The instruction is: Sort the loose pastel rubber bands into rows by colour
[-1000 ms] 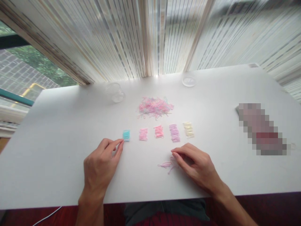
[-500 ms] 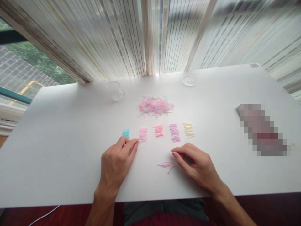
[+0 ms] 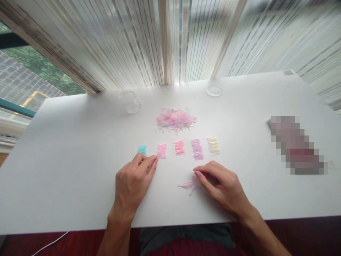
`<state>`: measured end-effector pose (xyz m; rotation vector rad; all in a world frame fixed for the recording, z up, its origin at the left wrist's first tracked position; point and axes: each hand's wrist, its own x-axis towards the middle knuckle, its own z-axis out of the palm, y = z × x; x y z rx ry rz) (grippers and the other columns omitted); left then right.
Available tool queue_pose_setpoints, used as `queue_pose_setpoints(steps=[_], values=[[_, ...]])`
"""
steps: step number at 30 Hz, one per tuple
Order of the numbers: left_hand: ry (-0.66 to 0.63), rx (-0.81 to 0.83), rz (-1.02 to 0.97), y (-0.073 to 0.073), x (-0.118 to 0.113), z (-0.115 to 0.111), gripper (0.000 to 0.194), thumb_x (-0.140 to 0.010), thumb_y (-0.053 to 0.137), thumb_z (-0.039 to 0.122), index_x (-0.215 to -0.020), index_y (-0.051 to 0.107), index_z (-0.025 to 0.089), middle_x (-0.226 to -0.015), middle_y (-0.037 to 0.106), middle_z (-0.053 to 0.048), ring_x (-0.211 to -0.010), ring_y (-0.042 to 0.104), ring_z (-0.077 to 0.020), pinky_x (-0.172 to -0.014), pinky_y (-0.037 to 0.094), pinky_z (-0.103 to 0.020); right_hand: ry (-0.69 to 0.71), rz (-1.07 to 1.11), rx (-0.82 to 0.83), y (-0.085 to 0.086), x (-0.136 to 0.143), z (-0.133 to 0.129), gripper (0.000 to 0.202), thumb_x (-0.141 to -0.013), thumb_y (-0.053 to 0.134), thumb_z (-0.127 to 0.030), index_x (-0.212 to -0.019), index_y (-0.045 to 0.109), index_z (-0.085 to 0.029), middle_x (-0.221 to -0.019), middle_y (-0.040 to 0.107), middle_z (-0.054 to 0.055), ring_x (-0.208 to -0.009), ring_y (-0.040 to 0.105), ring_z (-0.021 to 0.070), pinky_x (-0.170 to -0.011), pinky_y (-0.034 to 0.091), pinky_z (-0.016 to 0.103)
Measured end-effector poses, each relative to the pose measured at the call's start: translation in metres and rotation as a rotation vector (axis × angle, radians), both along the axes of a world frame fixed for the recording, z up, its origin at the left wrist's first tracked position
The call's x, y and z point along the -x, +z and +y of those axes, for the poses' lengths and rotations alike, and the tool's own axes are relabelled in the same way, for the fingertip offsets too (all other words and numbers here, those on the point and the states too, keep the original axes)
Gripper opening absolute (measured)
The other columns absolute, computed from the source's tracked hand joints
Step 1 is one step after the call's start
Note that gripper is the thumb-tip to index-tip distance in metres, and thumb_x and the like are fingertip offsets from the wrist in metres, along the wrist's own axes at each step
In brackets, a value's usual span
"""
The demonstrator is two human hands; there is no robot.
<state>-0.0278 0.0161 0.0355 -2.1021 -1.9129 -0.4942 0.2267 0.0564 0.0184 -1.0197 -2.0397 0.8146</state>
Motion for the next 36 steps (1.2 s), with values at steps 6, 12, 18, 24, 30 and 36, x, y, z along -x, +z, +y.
queue_pose_setpoints(steps=[6, 12, 18, 24, 30, 36], values=[[-0.016, 0.023, -0.041, 0.001, -0.005, -0.009, 0.019, -0.100, 0.058, 0.026, -0.096, 0.076, 0.021, -0.075, 0.067, 0.001, -0.059, 0.063, -0.0111, -0.056, 0.042, -0.023, -0.005, 0.004, 0.003, 0.001, 0.000, 0.000, 0.012, -0.096, 0.059, -0.017, -0.094, 0.071, -0.020, -0.078, 0.069, 0.003, -0.070, 0.065, 0.0162, -0.064, 0.052, 0.028], [-0.040, 0.057, -0.047, -0.004, -0.012, -0.013, 0.023, -0.102, 0.054, 0.027, -0.102, 0.077, 0.023, -0.073, 0.065, 0.002, -0.057, 0.060, -0.0108, -0.055, 0.040, -0.024, -0.002, -0.001, 0.004, 0.000, 0.000, 0.000, 0.012, -0.096, 0.059, -0.016, -0.095, 0.070, -0.020, -0.078, 0.069, 0.003, -0.070, 0.065, 0.0166, -0.064, 0.052, 0.028], [-0.021, 0.054, -0.044, -0.007, -0.012, -0.008, 0.023, -0.101, 0.056, 0.027, -0.106, 0.077, 0.021, -0.072, 0.064, 0.002, -0.057, 0.060, -0.0116, -0.056, 0.040, -0.025, 0.003, 0.000, 0.021, -0.001, 0.000, 0.000, 0.012, -0.096, 0.059, -0.016, -0.095, 0.070, -0.019, -0.079, 0.069, 0.003, -0.072, 0.065, 0.0163, -0.066, 0.051, 0.028], [-0.029, 0.035, -0.056, -0.007, -0.009, -0.008, 0.021, -0.100, 0.057, 0.026, -0.106, 0.076, 0.021, -0.073, 0.065, 0.002, -0.057, 0.061, -0.0114, -0.056, 0.041, -0.025, 0.005, -0.002, 0.001, -0.001, 0.000, 0.000, 0.012, -0.097, 0.058, -0.016, -0.095, 0.070, -0.019, -0.079, 0.069, 0.004, -0.071, 0.064, 0.0163, -0.065, 0.051, 0.028], [-0.185, 0.159, -0.236, 0.002, -0.019, -0.018, 0.021, -0.101, 0.053, 0.025, -0.106, 0.072, 0.021, -0.080, 0.067, 0.000, -0.061, 0.062, -0.0115, -0.058, 0.048, -0.023, -0.004, -0.006, 0.004, -0.002, 0.001, 0.000, 0.013, -0.097, 0.057, -0.018, -0.094, 0.069, -0.020, -0.079, 0.070, 0.004, -0.071, 0.065, 0.0167, -0.066, 0.052, 0.029], [-0.339, 0.307, -0.371, 0.000, -0.034, -0.025, 0.015, -0.097, 0.056, 0.023, -0.102, 0.070, 0.023, -0.088, 0.070, -0.003, -0.069, 0.066, -0.0143, -0.065, 0.054, -0.025, -0.014, -0.002, -0.011, -0.001, 0.001, 0.000, 0.013, -0.097, 0.057, -0.019, -0.093, 0.069, -0.021, -0.077, 0.069, 0.004, -0.069, 0.065, 0.0168, -0.065, 0.053, 0.028]])
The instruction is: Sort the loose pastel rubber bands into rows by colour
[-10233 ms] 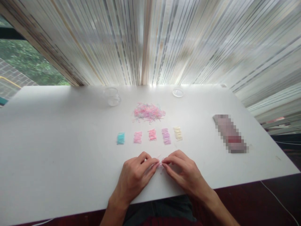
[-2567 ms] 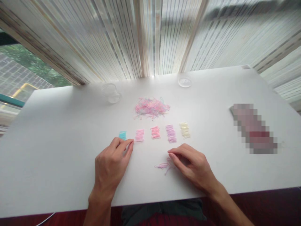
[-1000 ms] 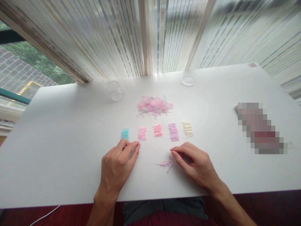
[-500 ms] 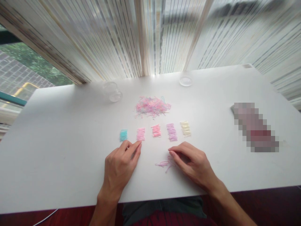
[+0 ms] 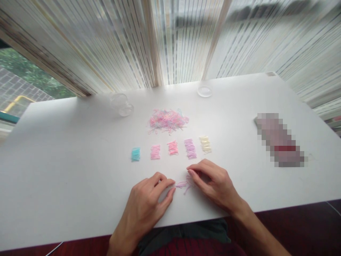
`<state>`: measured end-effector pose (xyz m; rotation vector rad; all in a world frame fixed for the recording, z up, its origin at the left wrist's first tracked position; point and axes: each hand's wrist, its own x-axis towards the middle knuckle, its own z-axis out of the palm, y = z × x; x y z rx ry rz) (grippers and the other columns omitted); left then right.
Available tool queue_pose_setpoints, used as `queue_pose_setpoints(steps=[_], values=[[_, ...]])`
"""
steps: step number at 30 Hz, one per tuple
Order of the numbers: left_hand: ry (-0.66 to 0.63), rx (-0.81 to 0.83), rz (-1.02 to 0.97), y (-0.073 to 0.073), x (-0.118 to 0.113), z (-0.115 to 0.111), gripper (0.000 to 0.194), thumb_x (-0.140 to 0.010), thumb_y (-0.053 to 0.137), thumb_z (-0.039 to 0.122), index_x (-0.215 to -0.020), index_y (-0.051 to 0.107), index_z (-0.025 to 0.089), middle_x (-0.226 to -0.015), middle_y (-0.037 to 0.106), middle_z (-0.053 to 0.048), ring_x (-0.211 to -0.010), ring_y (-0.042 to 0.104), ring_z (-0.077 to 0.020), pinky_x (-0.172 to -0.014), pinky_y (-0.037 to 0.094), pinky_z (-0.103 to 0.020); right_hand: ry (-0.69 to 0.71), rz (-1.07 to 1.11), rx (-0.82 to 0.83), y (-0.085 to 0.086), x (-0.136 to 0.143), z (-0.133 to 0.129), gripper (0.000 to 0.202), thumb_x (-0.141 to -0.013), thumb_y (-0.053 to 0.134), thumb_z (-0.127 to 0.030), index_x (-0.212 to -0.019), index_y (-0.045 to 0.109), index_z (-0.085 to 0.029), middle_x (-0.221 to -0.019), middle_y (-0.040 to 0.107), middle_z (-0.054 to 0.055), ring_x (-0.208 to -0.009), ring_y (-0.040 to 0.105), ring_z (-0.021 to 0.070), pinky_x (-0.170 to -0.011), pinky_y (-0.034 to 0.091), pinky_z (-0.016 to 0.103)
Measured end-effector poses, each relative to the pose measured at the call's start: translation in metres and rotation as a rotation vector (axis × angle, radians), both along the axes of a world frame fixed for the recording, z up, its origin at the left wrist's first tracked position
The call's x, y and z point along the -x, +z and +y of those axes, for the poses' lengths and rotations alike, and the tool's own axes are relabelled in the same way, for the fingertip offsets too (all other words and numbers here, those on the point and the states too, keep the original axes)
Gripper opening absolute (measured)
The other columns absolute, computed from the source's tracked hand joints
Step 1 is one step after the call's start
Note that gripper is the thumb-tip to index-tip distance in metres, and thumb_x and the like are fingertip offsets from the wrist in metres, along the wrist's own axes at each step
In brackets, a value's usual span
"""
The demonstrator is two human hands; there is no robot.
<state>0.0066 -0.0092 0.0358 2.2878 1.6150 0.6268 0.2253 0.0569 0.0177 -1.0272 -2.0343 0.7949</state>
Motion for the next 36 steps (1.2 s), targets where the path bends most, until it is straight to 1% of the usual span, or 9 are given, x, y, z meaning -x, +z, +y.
queue_pose_setpoints(steps=[3, 7, 10, 16, 19, 22, 24, 29, 36], values=[[-0.004, 0.025, -0.004, -0.002, -0.002, 0.001, 0.015, -0.096, 0.056, 0.022, -0.099, 0.070, 0.024, -0.088, 0.069, -0.002, -0.068, 0.066, -0.0141, -0.065, 0.053, -0.025, -0.005, -0.002, -0.005, 0.001, 0.000, 0.000, 0.013, -0.096, 0.058, -0.019, -0.092, 0.070, -0.021, -0.077, 0.069, 0.003, -0.069, 0.065, 0.0166, -0.065, 0.053, 0.028], [-0.023, 0.033, -0.001, -0.002, -0.003, 0.002, 0.014, -0.096, 0.058, 0.022, -0.103, 0.070, 0.024, -0.090, 0.069, -0.002, -0.070, 0.066, -0.0151, -0.065, 0.053, -0.026, -0.001, -0.004, -0.016, 0.001, 0.000, 0.000, 0.013, -0.097, 0.058, -0.018, -0.092, 0.069, -0.021, -0.076, 0.069, 0.003, -0.069, 0.064, 0.0163, -0.065, 0.053, 0.028], [-0.034, 0.034, -0.001, -0.002, -0.006, 0.002, 0.014, -0.096, 0.057, 0.022, -0.101, 0.070, 0.024, -0.089, 0.069, -0.002, -0.069, 0.066, -0.0150, -0.065, 0.053, -0.027, 0.002, -0.004, -0.015, -0.001, 0.000, -0.001, 0.012, -0.096, 0.058, -0.017, -0.093, 0.069, -0.020, -0.077, 0.068, 0.003, -0.069, 0.064, 0.0162, -0.066, 0.052, 0.028], [-0.050, -0.005, -0.041, 0.000, -0.007, 0.004, 0.016, -0.097, 0.055, 0.020, -0.096, 0.071, 0.022, -0.084, 0.068, -0.002, -0.066, 0.065, -0.0133, -0.062, 0.053, -0.024, 0.008, -0.002, -0.020, 0.000, 0.000, -0.001, 0.012, -0.096, 0.058, -0.016, -0.093, 0.069, -0.020, -0.077, 0.069, 0.003, -0.069, 0.064, 0.0160, -0.065, 0.052, 0.028], [-0.053, -0.015, -0.093, 0.003, -0.005, 0.005, 0.016, -0.097, 0.056, 0.021, -0.097, 0.071, 0.021, -0.084, 0.067, -0.002, -0.066, 0.065, -0.0128, -0.062, 0.054, -0.023, 0.065, 0.019, -0.028, 0.002, -0.001, -0.001, 0.011, -0.095, 0.059, -0.018, -0.095, 0.070, -0.021, -0.078, 0.069, 0.003, -0.071, 0.064, 0.0162, -0.065, 0.053, 0.028], [-0.017, -0.042, -0.141, 0.005, -0.005, 0.007, 0.014, -0.097, 0.057, 0.021, -0.097, 0.071, 0.021, -0.083, 0.067, -0.002, -0.068, 0.066, -0.0122, -0.063, 0.054, -0.022, 0.156, 0.030, -0.036, 0.003, -0.003, -0.001, 0.010, -0.092, 0.064, -0.020, -0.100, 0.070, -0.021, -0.080, 0.069, 0.004, -0.074, 0.063, 0.0182, -0.067, 0.053, 0.030], [0.007, -0.054, -0.154, 0.004, -0.005, 0.008, 0.013, -0.098, 0.057, 0.021, -0.097, 0.070, 0.021, -0.083, 0.066, -0.002, -0.070, 0.066, -0.0122, -0.064, 0.054, -0.022, 0.181, 0.033, -0.041, 0.002, -0.003, -0.001, 0.012, -0.090, 0.066, -0.019, -0.101, 0.070, -0.022, -0.082, 0.069, 0.004, -0.076, 0.062, 0.0191, -0.067, 0.053, 0.031], [0.003, -0.039, -0.214, 0.000, -0.006, 0.012, 0.010, -0.096, 0.060, 0.018, -0.099, 0.070, 0.021, -0.086, 0.065, -0.002, -0.072, 0.065, -0.0118, -0.065, 0.054, -0.022, 0.156, 0.039, -0.063, 0.000, -0.003, 0.000, 0.012, -0.091, 0.061, -0.012, -0.093, 0.070, -0.021, -0.080, 0.067, 0.004, -0.075, 0.061, 0.0181, -0.066, 0.052, 0.030], [-0.015, -0.045, -0.265, -0.006, -0.007, 0.014, 0.009, -0.096, 0.062, 0.017, -0.101, 0.069, 0.021, -0.087, 0.064, -0.001, -0.073, 0.064, -0.0115, -0.066, 0.053, -0.022, 0.123, 0.022, -0.076, -0.003, -0.001, 0.000, 0.010, -0.092, 0.062, -0.013, -0.091, 0.069, -0.020, -0.079, 0.066, 0.003, -0.075, 0.061, 0.0174, -0.067, 0.052, 0.029]])
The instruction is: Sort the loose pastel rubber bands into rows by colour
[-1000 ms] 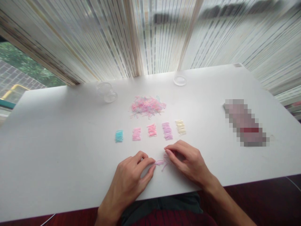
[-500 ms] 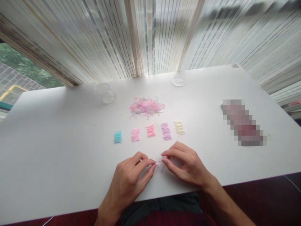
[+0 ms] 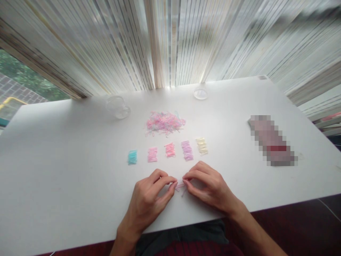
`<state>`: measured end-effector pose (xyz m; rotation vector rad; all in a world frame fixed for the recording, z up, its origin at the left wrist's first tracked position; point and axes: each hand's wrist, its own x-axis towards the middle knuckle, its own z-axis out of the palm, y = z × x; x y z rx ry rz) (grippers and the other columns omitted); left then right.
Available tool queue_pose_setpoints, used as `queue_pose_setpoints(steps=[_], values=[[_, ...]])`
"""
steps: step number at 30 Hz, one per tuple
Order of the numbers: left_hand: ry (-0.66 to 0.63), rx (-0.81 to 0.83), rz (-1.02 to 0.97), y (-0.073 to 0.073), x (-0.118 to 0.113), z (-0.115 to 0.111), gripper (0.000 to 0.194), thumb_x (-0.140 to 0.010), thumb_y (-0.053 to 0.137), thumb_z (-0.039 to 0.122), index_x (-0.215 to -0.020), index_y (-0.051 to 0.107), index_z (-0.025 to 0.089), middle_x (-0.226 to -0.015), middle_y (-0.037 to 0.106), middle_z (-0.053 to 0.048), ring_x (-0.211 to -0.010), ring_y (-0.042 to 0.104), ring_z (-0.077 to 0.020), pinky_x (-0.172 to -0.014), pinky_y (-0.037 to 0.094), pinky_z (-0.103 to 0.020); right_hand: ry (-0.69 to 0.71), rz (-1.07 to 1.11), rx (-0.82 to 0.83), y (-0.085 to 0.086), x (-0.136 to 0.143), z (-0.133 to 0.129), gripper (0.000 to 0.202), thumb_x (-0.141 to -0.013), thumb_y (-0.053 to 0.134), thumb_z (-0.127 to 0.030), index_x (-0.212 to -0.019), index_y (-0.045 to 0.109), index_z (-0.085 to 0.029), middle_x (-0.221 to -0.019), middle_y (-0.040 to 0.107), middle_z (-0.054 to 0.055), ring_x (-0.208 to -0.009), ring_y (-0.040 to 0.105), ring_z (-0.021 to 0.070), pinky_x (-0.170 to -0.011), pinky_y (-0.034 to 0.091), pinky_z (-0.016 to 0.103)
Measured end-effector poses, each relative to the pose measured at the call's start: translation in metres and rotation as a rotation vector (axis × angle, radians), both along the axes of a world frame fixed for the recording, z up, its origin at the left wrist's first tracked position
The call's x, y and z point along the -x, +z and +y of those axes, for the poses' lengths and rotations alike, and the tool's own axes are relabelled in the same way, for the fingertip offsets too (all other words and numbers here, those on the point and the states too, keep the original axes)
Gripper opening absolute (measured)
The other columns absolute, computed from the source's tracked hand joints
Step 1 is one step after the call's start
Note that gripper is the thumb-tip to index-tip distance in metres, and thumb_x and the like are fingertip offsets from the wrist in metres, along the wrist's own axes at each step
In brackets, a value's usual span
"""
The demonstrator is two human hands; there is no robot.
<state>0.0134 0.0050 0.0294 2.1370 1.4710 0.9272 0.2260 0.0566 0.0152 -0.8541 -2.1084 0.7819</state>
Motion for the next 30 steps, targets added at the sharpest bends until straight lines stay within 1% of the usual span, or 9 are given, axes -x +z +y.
queue_pose_setpoints(steps=[2, 5, 8, 13, 16, 21, 23, 27, 30], values=[[0.015, -0.013, 0.009, -0.003, 0.001, 0.000, 0.010, -0.096, 0.062, 0.018, -0.104, 0.068, 0.021, -0.088, 0.064, -0.002, -0.074, 0.065, -0.0119, -0.066, 0.053, -0.022, -0.038, 0.006, -0.010, -0.001, 0.000, 0.000, 0.010, -0.093, 0.063, -0.013, -0.093, 0.068, -0.020, -0.080, 0.066, 0.003, -0.076, 0.062, 0.0172, -0.068, 0.053, 0.029], [0.047, -0.041, 0.036, -0.008, 0.002, -0.001, 0.012, -0.096, 0.063, 0.018, -0.106, 0.068, 0.020, -0.090, 0.065, -0.002, -0.075, 0.066, -0.0125, -0.066, 0.054, -0.023, -0.138, 0.002, -0.045, -0.001, -0.002, 0.000, 0.010, -0.094, 0.062, -0.013, -0.095, 0.068, -0.021, -0.083, 0.067, 0.003, -0.078, 0.063, 0.0177, -0.070, 0.054, 0.030], [0.059, -0.057, 0.046, -0.012, 0.002, -0.002, 0.011, -0.096, 0.062, 0.017, -0.104, 0.067, 0.020, -0.089, 0.065, -0.001, -0.072, 0.066, -0.0122, -0.067, 0.055, -0.024, -0.204, -0.074, -0.113, 0.000, -0.006, 0.002, 0.011, -0.095, 0.060, -0.012, -0.095, 0.068, -0.020, -0.084, 0.068, 0.004, -0.079, 0.063, 0.0192, -0.072, 0.054, 0.033], [0.065, -0.071, 0.059, -0.014, 0.001, -0.002, 0.011, -0.096, 0.061, 0.017, -0.105, 0.066, 0.021, -0.090, 0.066, -0.001, -0.071, 0.066, -0.0129, -0.065, 0.056, -0.024, -0.241, -0.176, -0.132, -0.002, -0.011, 0.008, 0.010, -0.096, 0.060, -0.013, -0.096, 0.068, -0.019, -0.085, 0.068, 0.005, -0.082, 0.063, 0.0207, -0.074, 0.055, 0.035], [0.062, -0.070, 0.073, -0.013, 0.000, -0.002, 0.011, -0.096, 0.060, 0.017, -0.105, 0.066, 0.021, -0.090, 0.066, -0.001, -0.070, 0.066, -0.0133, -0.065, 0.056, -0.025, -0.247, -0.180, -0.128, -0.005, -0.012, 0.008, 0.010, -0.097, 0.060, -0.014, -0.097, 0.069, -0.019, -0.086, 0.068, 0.005, -0.083, 0.063, 0.0207, -0.075, 0.055, 0.035], [0.067, -0.071, 0.089, -0.014, 0.000, -0.002, 0.011, -0.097, 0.058, 0.018, -0.104, 0.066, 0.021, -0.090, 0.066, -0.001, -0.071, 0.067, -0.0139, -0.066, 0.056, -0.025, -0.315, -0.153, -0.124, -0.006, -0.011, 0.006, 0.012, -0.096, 0.061, -0.014, -0.104, 0.069, -0.019, -0.089, 0.068, 0.006, -0.084, 0.064, 0.0208, -0.077, 0.056, 0.035], [0.067, -0.070, 0.094, -0.015, 0.000, -0.002, 0.011, -0.097, 0.058, 0.018, -0.104, 0.066, 0.021, -0.090, 0.066, -0.001, -0.071, 0.067, -0.0139, -0.066, 0.056, -0.026, -0.295, -0.138, -0.137, -0.004, -0.011, 0.006, 0.014, -0.095, 0.059, -0.012, -0.102, 0.068, -0.019, -0.088, 0.068, 0.006, -0.084, 0.064, 0.0207, -0.076, 0.056, 0.035], [0.069, -0.064, 0.110, -0.015, -0.001, -0.002, 0.011, -0.098, 0.057, 0.020, -0.104, 0.067, 0.021, -0.090, 0.067, -0.001, -0.071, 0.067, -0.0140, -0.067, 0.055, -0.026, -0.146, -0.144, -0.154, -0.002, -0.010, 0.005, 0.014, -0.092, 0.058, -0.010, -0.094, 0.068, -0.019, -0.083, 0.066, 0.005, -0.079, 0.061, 0.0204, -0.072, 0.055, 0.035], [0.073, -0.063, 0.120, -0.015, -0.001, -0.002, 0.012, -0.098, 0.057, 0.020, -0.103, 0.067, 0.022, -0.090, 0.067, -0.001, -0.071, 0.067, -0.0139, -0.067, 0.055, -0.026, -0.134, -0.180, -0.159, -0.003, -0.009, 0.004, 0.014, -0.093, 0.058, -0.011, -0.093, 0.069, -0.018, -0.080, 0.065, 0.005, -0.077, 0.059, 0.0207, -0.070, 0.054, 0.036]])
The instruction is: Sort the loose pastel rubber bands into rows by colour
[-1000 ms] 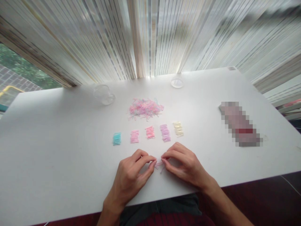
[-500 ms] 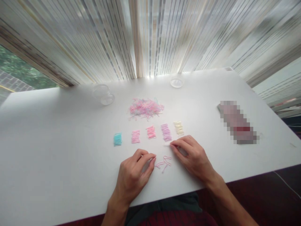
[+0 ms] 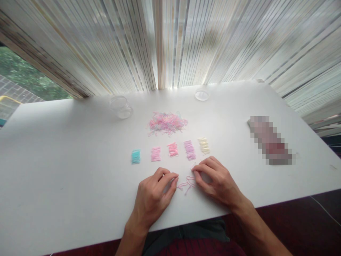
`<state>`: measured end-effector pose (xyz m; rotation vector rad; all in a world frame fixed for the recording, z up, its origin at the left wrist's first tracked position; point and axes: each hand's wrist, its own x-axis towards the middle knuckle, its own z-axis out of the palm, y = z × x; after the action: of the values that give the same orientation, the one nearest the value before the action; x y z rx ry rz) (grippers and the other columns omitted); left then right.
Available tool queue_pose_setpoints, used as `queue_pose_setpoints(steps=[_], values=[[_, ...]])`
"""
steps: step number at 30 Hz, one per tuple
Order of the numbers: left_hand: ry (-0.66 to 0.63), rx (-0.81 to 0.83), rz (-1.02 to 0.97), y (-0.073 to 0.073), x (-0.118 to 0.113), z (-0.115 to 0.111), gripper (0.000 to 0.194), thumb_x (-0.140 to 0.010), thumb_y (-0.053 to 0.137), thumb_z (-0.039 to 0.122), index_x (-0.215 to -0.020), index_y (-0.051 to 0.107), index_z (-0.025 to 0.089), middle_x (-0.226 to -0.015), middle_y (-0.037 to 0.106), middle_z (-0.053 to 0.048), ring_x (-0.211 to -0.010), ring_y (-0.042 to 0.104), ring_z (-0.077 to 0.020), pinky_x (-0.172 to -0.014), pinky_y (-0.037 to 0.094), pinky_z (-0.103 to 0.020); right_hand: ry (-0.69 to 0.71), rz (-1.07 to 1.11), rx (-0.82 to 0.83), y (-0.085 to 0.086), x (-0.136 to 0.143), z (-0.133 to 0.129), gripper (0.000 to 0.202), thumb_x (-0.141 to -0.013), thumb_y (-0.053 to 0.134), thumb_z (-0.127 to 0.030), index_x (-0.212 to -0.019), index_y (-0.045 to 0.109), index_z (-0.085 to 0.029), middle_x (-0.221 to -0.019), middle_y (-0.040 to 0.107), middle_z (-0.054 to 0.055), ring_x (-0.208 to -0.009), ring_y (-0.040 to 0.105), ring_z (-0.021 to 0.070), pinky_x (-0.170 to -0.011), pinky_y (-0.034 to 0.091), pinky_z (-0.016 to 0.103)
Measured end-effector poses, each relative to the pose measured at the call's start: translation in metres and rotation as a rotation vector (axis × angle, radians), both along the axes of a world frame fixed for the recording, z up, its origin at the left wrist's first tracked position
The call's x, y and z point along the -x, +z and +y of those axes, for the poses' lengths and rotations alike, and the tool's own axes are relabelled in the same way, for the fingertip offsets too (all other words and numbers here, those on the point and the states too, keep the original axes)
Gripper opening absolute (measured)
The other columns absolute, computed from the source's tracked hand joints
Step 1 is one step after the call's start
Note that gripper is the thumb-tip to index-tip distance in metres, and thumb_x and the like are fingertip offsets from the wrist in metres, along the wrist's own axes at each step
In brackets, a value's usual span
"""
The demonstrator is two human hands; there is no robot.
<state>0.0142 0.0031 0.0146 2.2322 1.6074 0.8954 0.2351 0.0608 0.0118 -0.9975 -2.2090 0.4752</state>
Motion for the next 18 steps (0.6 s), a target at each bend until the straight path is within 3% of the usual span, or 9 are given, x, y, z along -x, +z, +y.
queue_pose_setpoints(steps=[8, 15, 18], values=[[-0.001, 0.006, 0.010, -0.0010, 0.0006, -0.0004, 0.012, -0.098, 0.057, 0.020, -0.102, 0.067, 0.022, -0.090, 0.067, -0.001, -0.070, 0.067, -0.0140, -0.067, 0.055, -0.026, -0.100, -0.010, -0.038, -0.0044, 0.0029, 0.0000, 0.017, -0.097, 0.056, -0.012, -0.105, 0.071, -0.017, -0.083, 0.065, 0.006, -0.080, 0.060, 0.0213, -0.074, 0.054, 0.036], [-0.005, 0.013, -0.001, -0.0006, 0.0013, 0.0000, 0.011, -0.098, 0.057, 0.020, -0.104, 0.067, 0.022, -0.090, 0.067, 0.000, -0.070, 0.066, -0.0137, -0.065, 0.054, -0.026, 0.007, -0.051, -0.035, -0.0029, 0.0012, -0.0015, 0.018, -0.095, 0.061, -0.015, -0.107, 0.072, -0.019, -0.084, 0.064, 0.006, -0.079, 0.057, 0.0211, -0.071, 0.053, 0.036], [-0.003, 0.012, -0.002, -0.0004, 0.0017, -0.0007, 0.012, -0.098, 0.057, 0.020, -0.104, 0.067, 0.023, -0.090, 0.067, 0.000, -0.069, 0.066, -0.0135, -0.065, 0.054, -0.025, -0.028, -0.075, -0.046, -0.0051, 0.0018, -0.0008, 0.024, -0.095, 0.060, -0.014, -0.116, 0.071, -0.018, -0.086, 0.064, 0.007, -0.080, 0.057, 0.0217, -0.073, 0.054, 0.037]])
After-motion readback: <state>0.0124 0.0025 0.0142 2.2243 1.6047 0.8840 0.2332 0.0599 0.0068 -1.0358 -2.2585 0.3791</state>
